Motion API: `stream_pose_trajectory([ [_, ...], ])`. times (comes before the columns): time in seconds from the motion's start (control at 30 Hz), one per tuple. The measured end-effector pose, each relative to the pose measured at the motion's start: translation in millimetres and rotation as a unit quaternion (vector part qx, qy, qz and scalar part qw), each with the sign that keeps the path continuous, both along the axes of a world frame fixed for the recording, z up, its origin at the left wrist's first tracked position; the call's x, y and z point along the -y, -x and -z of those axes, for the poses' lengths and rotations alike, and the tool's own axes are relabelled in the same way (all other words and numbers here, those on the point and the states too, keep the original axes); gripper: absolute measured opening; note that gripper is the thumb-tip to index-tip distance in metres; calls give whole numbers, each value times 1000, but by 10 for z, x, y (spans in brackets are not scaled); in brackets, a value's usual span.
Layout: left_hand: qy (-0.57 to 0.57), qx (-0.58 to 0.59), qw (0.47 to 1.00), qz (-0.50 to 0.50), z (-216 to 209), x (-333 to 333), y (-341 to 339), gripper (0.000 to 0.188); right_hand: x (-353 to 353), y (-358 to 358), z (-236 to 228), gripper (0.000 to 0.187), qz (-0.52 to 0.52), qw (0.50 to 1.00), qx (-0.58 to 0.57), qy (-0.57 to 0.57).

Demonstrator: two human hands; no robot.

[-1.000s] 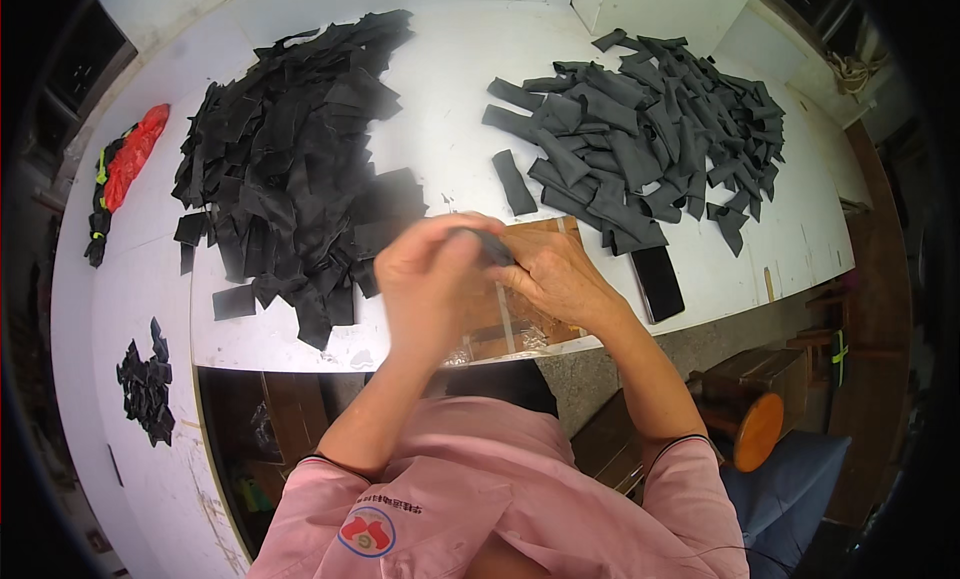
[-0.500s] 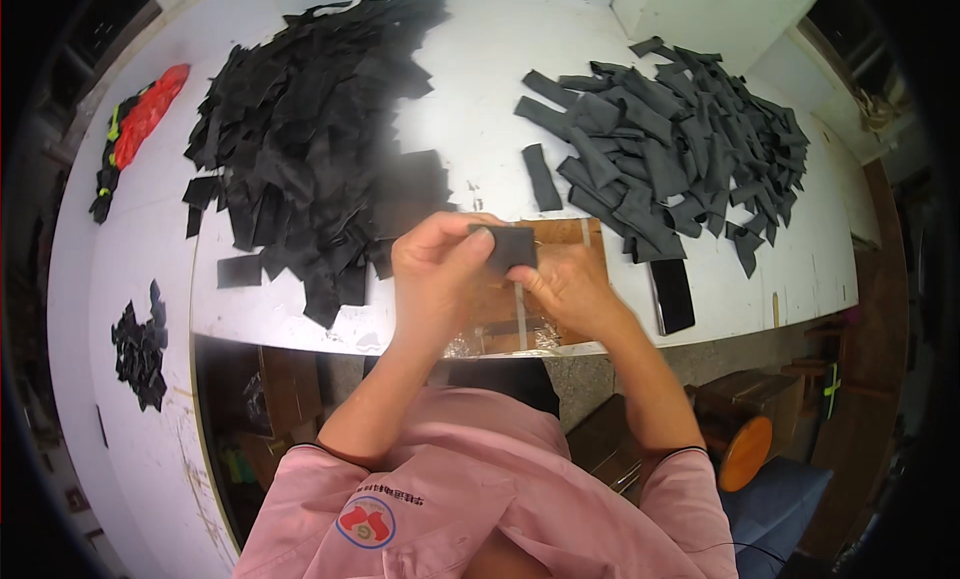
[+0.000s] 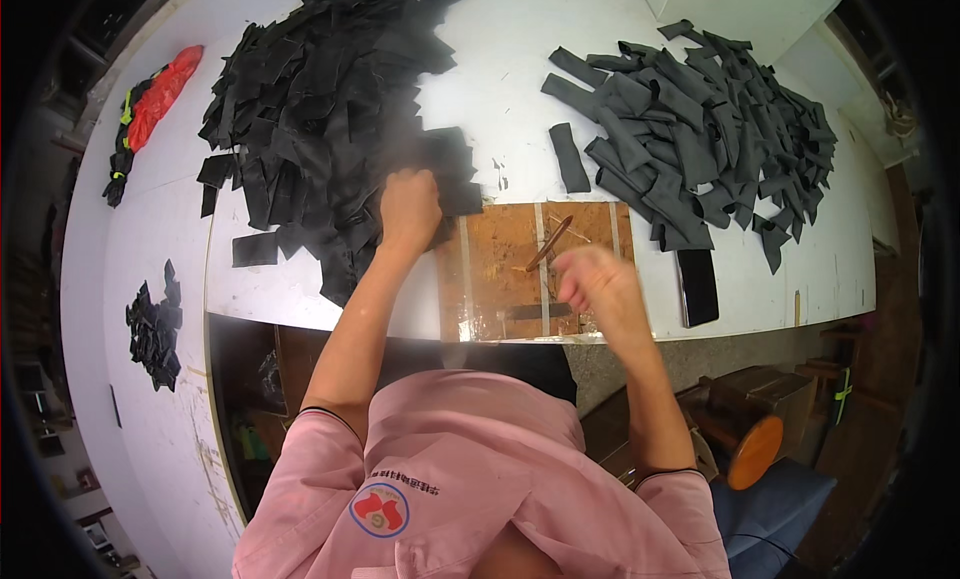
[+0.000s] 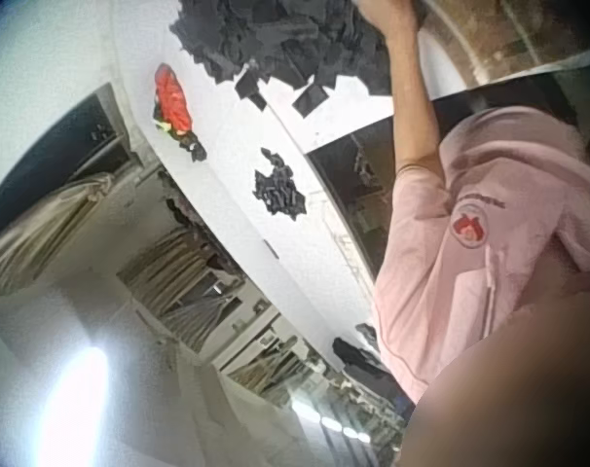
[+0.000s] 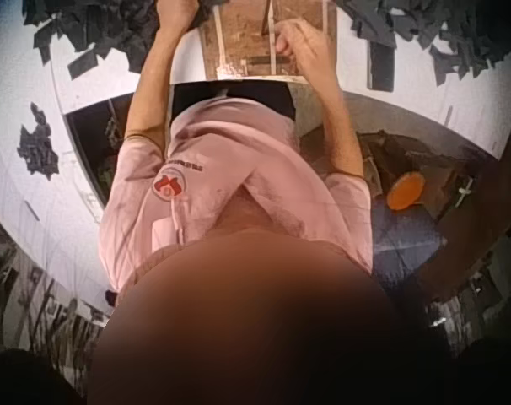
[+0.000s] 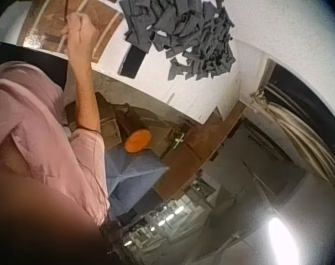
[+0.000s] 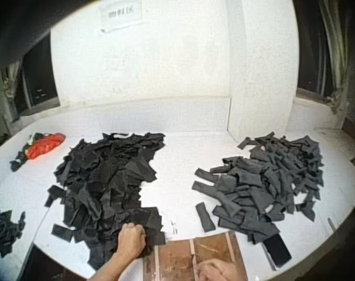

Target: The person is inspecting and sorting black rubber rectangular pieces on a white table.

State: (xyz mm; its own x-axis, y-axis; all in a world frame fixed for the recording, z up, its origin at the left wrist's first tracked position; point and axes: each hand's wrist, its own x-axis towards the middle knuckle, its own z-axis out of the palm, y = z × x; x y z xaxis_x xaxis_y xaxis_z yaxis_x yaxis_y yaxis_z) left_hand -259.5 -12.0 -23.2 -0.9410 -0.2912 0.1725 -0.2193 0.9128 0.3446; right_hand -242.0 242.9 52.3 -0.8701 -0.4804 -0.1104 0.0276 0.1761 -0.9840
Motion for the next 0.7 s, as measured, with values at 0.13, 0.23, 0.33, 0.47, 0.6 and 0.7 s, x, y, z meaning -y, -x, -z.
stream_pose_trajectory([
  [0.13,44,-72,996,36,-72,47,24,12,149,-272,82,27,-98,995,-13,-20],
  [0.23,54,-47,997,-5,-83,114,28,10,274,-356,209,25,-136,990,33,-8],
  [0.33,14,-28,999,35,-41,259,30,7,394,-363,227,34,-159,984,81,-1],
  [0.47,-8,-172,983,57,-301,176,-110,9,534,-290,332,30,-137,985,106,6],
  [0.6,-497,-36,865,53,-616,-115,-426,4,797,-272,336,33,-77,950,213,216],
  [0.7,-539,16,840,62,-867,-306,-581,4,907,-258,477,32,-46,876,326,351],
])
